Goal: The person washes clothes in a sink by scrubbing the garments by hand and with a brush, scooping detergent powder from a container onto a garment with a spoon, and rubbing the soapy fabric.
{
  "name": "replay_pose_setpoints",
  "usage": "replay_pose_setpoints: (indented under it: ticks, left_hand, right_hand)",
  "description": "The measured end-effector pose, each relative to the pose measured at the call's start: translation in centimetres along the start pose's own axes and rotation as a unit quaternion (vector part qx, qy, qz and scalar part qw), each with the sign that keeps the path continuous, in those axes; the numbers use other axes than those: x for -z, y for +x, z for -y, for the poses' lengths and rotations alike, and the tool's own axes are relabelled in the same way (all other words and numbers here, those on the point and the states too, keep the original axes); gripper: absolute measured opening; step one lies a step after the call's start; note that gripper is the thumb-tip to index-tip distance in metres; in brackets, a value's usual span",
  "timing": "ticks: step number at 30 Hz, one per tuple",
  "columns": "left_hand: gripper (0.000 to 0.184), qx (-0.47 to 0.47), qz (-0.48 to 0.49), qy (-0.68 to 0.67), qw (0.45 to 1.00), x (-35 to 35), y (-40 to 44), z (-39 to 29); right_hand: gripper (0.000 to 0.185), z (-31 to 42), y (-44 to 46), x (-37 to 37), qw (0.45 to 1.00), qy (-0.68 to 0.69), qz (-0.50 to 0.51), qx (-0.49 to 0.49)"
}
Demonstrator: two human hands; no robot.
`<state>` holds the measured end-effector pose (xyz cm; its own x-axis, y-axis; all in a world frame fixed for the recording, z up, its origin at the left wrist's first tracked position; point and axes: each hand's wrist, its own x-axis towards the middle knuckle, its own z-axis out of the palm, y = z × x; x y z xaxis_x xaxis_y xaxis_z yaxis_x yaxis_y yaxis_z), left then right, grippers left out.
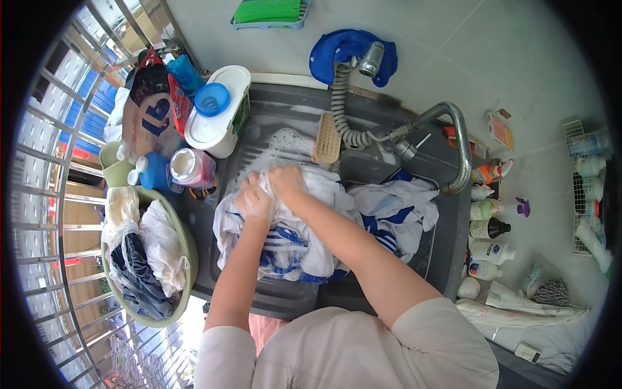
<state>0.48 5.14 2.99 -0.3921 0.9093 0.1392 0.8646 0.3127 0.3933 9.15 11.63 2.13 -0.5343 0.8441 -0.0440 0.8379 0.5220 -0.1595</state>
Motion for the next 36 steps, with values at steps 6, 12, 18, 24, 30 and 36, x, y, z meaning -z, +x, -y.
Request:
replay_pose_setpoints:
  ticks: [6,12,18,24,30,36]
  left_hand:
    - [0.042,-0.126,0.057,0.157,0.978,2.1,0.4,1.0]
    - [0.049,-0.125,0.087,0.138,0.979,9.1,-6.5,1.9]
    - [0.068,-0.084,0.164,-0.163,0.969,12.5,-11.1,2.4]
    - [0.061,-0.318,0.113,-0.075,0.938,14.2,-15.3,0.2]
    - [0.065,-0.29,0.052,0.0,0.956,4.7,-15.1,3.1]
    - [0.053,-0.092,0.159,0.061,0.981,4.3,-6.7,-0.1]
  right_hand:
    - [0.037,-0.9,1.6,-1.5,0.965,0.006,-0.262,0.033]
    - [0.038,-0.8,-7.1,1.7,0.963,0.183,-0.195,0.036]
    - [0.023,-1.0,-19.6,3.8,0.905,0.293,-0.27,0.148]
    - [0.012,-1.6,-24.7,1.9,0.93,0.264,-0.146,0.208]
    - [0.015,0.0,-16.4,0.8,0.953,0.186,-0.176,0.163]
    - [0.014,0.4,-6.0,0.3,0.989,0.106,-0.079,0.062]
